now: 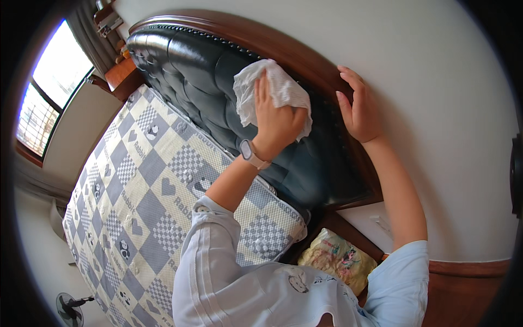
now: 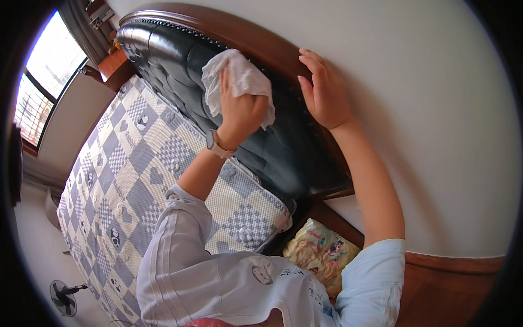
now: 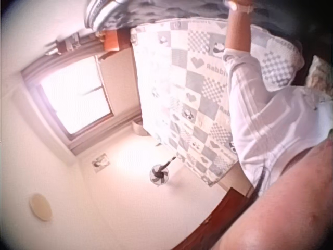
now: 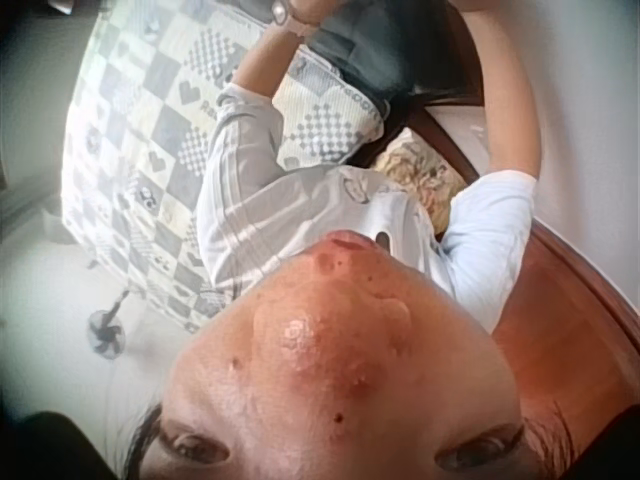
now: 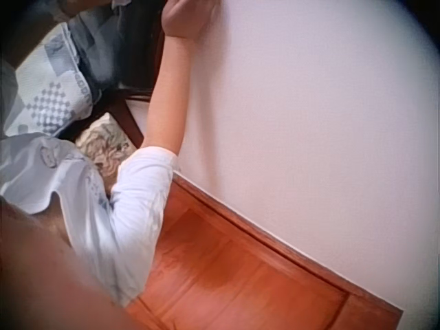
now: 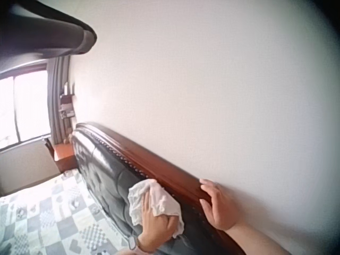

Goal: The person wipes the headboard and frame of a bed with a cloth, cleaning both the leather-like padded sections and the wooden trim.

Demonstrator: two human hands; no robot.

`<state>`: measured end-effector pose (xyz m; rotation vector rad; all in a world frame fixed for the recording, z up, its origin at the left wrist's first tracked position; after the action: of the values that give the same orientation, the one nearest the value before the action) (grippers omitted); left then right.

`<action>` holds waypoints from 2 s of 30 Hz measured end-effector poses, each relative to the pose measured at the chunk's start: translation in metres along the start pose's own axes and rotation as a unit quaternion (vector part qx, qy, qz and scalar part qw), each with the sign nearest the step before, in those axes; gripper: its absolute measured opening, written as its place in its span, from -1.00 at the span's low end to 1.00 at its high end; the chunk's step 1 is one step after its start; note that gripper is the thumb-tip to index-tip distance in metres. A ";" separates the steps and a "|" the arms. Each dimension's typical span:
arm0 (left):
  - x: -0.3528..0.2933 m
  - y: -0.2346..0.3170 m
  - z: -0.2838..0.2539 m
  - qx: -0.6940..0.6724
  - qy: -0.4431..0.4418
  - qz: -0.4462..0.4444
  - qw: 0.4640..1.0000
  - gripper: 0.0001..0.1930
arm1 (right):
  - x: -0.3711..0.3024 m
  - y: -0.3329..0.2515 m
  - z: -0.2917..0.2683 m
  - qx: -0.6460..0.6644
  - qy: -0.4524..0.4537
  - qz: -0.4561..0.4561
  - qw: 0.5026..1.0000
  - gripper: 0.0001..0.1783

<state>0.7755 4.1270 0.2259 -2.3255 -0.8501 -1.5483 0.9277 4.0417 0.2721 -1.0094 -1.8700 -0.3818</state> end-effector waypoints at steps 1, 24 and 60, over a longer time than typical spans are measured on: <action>0.007 -0.005 -0.007 -0.002 0.019 0.018 1.000 -0.40 | 0.000 -0.001 0.000 -0.023 0.008 -0.009 1.000 -0.59; 0.165 -0.272 0.080 0.143 -0.013 -0.150 0.978 -0.63 | -0.003 -0.006 -0.006 -0.142 0.034 0.005 0.989 -0.77; 0.189 -0.337 0.101 -0.085 0.039 -0.417 0.904 -0.24 | -0.006 -0.007 -0.001 -0.148 0.011 -0.013 0.989 -0.83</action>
<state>0.7115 4.5126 0.3094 -2.0738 -1.9264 -2.0510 0.9244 4.0343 0.2689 -1.1726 -1.8420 -0.6984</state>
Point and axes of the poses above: each hand's wrist, its own x-axis towards the middle knuckle, its own z-axis out of the palm, y = z × x, the point moved 2 cm from there along x, towards the middle knuckle, and after that the axes turned 14 degrees about x, right-handed, at the moved point
